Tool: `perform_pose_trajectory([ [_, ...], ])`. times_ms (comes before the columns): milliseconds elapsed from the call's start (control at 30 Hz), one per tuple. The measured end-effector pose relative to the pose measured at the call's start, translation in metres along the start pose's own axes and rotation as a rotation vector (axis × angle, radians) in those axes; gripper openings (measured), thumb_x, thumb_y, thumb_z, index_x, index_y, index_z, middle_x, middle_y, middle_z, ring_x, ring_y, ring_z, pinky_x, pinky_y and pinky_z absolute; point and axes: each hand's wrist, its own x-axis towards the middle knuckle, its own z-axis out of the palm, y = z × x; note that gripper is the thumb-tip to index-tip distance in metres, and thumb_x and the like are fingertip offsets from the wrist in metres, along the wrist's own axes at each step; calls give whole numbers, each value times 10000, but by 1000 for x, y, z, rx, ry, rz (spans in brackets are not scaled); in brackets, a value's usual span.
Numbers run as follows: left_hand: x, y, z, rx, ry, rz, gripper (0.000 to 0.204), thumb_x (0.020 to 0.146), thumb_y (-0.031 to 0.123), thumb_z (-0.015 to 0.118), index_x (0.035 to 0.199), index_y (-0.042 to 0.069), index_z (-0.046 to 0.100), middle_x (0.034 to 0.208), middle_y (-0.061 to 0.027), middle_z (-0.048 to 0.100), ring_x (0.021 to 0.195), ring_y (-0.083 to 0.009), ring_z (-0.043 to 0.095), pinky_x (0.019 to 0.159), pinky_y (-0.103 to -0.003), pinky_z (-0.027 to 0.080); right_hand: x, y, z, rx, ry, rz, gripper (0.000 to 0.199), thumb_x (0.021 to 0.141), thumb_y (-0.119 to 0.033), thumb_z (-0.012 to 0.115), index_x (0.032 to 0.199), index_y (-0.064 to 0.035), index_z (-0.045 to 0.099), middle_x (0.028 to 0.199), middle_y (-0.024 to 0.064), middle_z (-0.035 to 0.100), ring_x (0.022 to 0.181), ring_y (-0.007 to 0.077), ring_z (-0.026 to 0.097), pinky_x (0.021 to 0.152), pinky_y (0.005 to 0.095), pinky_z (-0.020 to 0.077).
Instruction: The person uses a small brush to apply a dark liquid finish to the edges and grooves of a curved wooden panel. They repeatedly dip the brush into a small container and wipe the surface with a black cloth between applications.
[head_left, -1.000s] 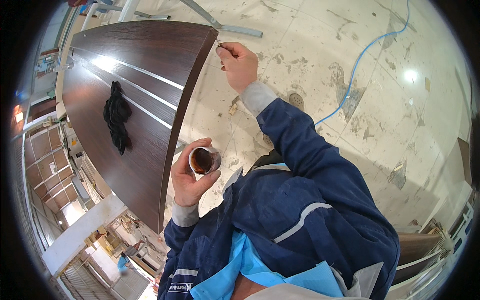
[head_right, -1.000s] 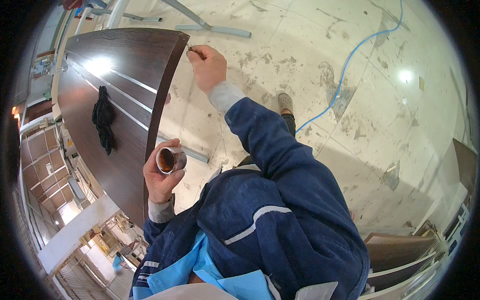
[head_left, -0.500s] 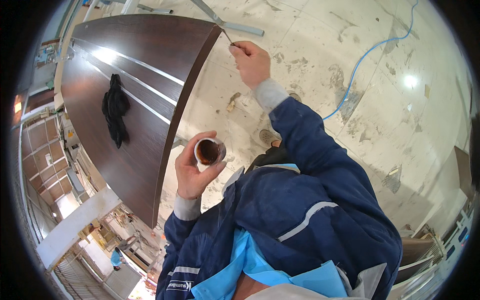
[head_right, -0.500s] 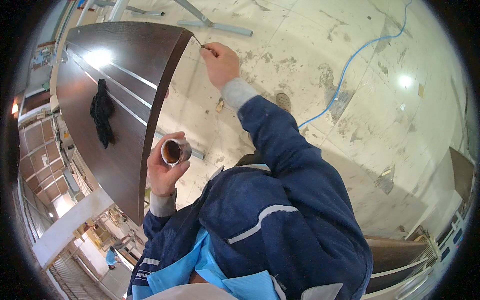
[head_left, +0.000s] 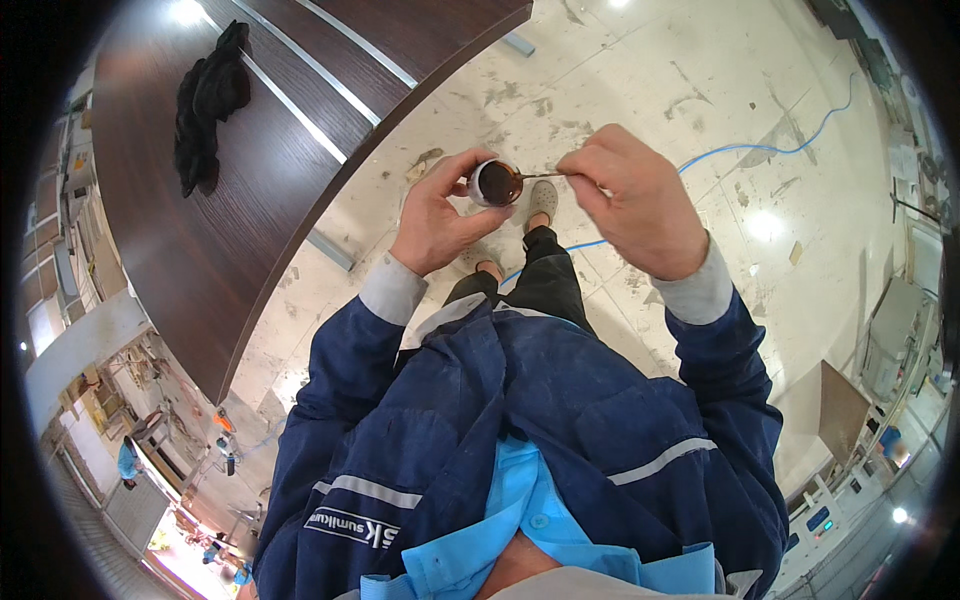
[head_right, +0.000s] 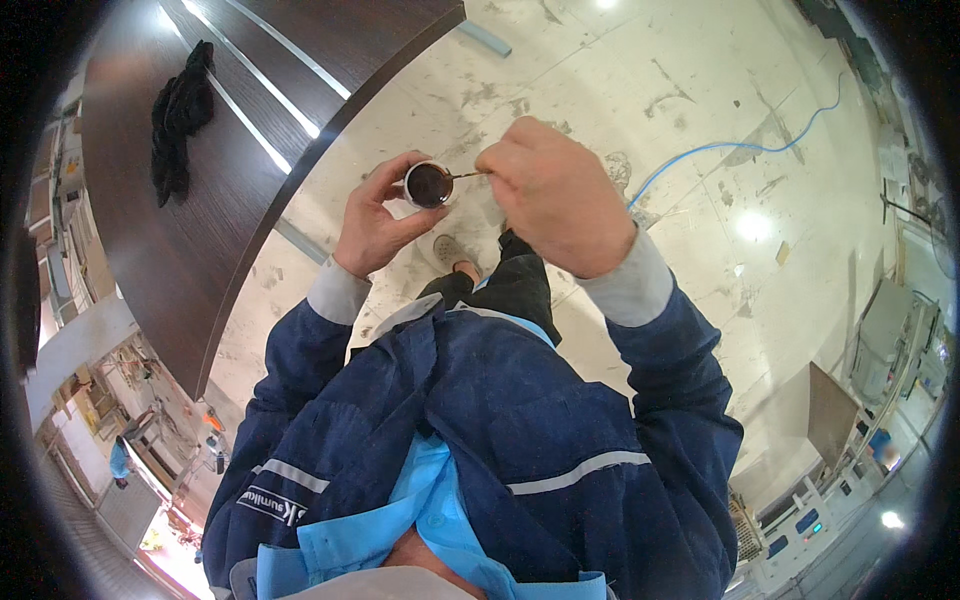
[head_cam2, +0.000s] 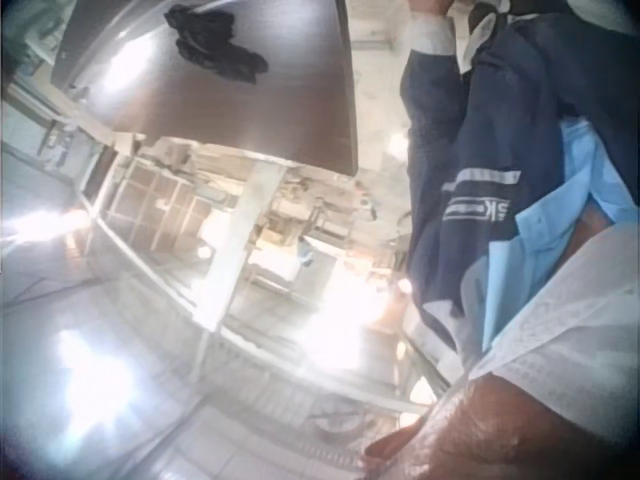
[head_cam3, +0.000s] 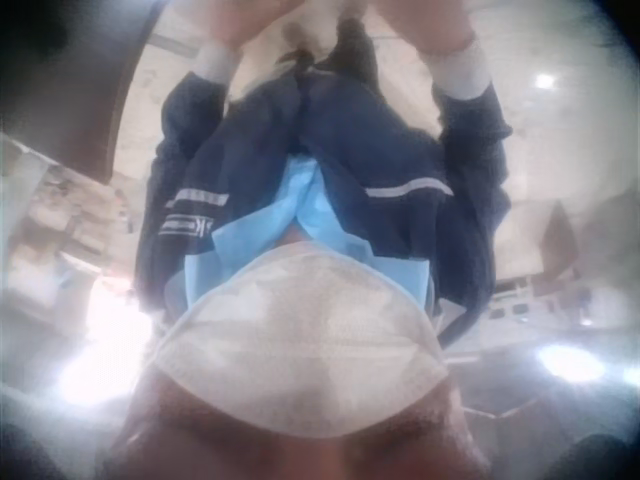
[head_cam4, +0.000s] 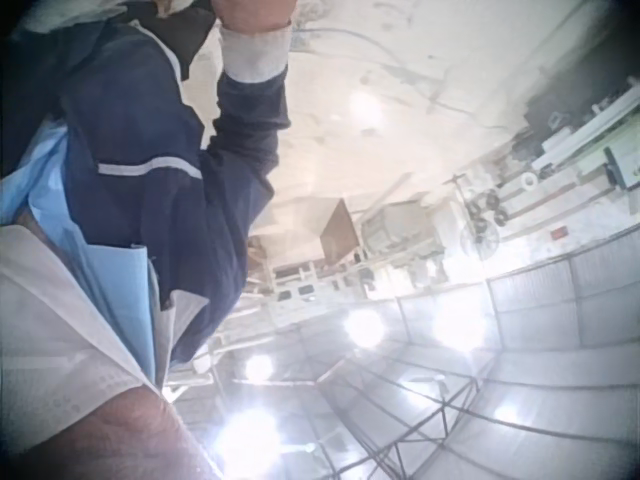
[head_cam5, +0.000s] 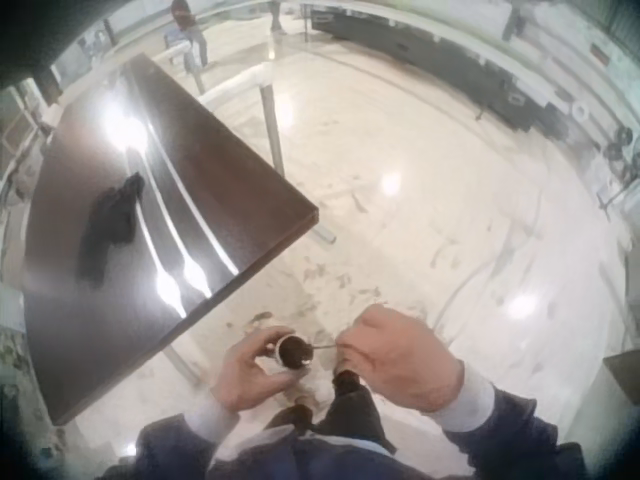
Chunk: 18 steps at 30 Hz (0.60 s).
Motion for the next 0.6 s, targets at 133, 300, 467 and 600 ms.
perform_pose_trajectory([
  [133,3,2,3,57,0,4,613,776,200,919,1331,93,683,1246,-48,720,1107,-163,668,932,-332,520,12,-4,17,-124,-88,-132,117,887,-26,703,998,-64,713,950,117,634,887,331,664,741,423,542],
  [300,0,10,-3,55,82,17,591,775,207,911,1309,98,684,1174,-44,726,1044,-174,667,905,-337,529,5,5,23,-96,-60,-37,107,891,-70,743,997,-65,732,939,117,647,883,333,670,740,401,549],
  [467,0,15,-15,-17,115,-68,627,792,186,917,1347,56,657,1184,-33,745,1085,-154,700,950,-337,537,0,38,33,209,157,245,152,954,-139,750,1064,-35,765,921,80,717,804,192,672,722,313,534],
  [600,-5,21,-18,-156,104,-99,645,802,106,902,1375,15,620,1183,-51,736,1069,-147,692,990,-330,525,27,68,70,454,456,535,215,990,-184,734,1112,-12,771,888,39,748,780,90,632,720,269,522],
])
